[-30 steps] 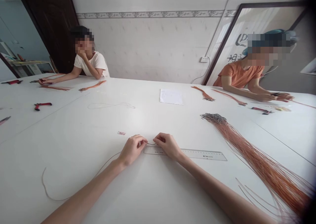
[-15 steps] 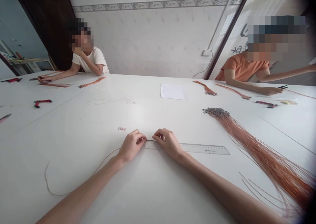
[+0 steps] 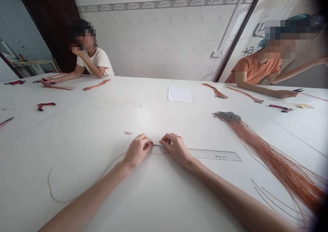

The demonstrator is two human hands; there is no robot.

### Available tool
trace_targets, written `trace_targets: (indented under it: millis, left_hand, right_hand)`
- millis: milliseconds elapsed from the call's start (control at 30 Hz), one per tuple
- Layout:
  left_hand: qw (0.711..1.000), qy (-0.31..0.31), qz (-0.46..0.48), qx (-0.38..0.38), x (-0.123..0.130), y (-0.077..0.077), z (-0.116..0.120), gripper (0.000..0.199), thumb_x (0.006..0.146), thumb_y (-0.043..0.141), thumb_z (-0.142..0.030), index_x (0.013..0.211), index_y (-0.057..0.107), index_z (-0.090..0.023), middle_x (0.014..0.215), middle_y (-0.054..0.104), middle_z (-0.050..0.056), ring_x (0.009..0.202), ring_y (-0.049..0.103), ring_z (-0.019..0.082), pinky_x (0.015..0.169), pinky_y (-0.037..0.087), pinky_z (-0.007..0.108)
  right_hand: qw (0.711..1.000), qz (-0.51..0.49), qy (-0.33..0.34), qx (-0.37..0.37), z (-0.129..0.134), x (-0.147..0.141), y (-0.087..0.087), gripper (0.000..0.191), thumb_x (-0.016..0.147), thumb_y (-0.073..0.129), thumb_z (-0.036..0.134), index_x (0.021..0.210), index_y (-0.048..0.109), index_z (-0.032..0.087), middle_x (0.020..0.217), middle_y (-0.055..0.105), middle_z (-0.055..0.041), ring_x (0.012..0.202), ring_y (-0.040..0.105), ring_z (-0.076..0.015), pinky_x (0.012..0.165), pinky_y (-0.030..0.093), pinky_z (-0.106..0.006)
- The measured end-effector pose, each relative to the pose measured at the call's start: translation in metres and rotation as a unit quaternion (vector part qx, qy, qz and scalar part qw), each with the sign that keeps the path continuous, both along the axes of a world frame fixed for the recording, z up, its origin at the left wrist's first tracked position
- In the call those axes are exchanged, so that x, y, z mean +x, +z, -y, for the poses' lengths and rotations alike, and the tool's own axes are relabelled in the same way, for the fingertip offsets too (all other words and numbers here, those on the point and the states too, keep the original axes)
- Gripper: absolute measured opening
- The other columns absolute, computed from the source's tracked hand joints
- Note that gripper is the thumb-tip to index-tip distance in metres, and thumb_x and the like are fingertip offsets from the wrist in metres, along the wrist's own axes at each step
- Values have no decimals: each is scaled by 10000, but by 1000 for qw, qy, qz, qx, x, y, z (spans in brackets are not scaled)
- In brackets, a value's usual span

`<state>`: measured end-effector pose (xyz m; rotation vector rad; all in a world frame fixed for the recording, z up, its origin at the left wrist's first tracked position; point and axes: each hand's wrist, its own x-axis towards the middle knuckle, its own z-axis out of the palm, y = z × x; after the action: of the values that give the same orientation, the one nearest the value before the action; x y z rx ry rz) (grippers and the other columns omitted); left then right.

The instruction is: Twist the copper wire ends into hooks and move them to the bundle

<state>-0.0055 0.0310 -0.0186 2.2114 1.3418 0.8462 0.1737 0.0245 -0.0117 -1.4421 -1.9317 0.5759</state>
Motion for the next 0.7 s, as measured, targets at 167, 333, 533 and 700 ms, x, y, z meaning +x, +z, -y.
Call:
trace_targets:
  millis: [167, 333, 533, 700]
  left_hand:
    - [1000, -3, -9, 14, 0, 1, 3, 176, 827, 487, -132, 790, 652, -181, 808, 573, 18, 700, 541, 132, 621, 444, 260]
    - [998, -8, -37, 52, 0, 3, 6, 158, 830, 488, -125, 768, 622, -182, 794, 573, 17, 758, 531, 156, 649, 439, 273]
    - [992, -18, -30, 118, 0, 2, 7, 147, 834, 472, -101, 762, 578, -174, 763, 571, 9, 748, 519, 149, 704, 436, 287]
    - [992, -17, -31, 120, 0, 3, 8, 153, 816, 464, -88, 724, 550, -175, 746, 562, 6, 729, 510, 145, 680, 429, 277]
  right_hand:
    - [998, -43, -10, -33, 0, 0, 2, 186, 834, 505, 275, 675, 540, 184, 687, 570, 2, 664, 484, -133, 621, 367, -260]
    - [998, -42, -7, -45, -1, -1, 3, 226, 848, 481, 290, 650, 505, 184, 663, 565, 10, 641, 487, -127, 597, 367, -254]
    - [968, 241, 15, 71, 22, 4, 52, 122, 840, 476, 178, 786, 585, 177, 816, 628, -64, 783, 547, -202, 705, 423, -338]
    - [898, 331, 115, 266, 92, 4, 90, 164, 745, 496, 144, 788, 621, 241, 772, 630, -101, 694, 543, -227, 516, 398, -333]
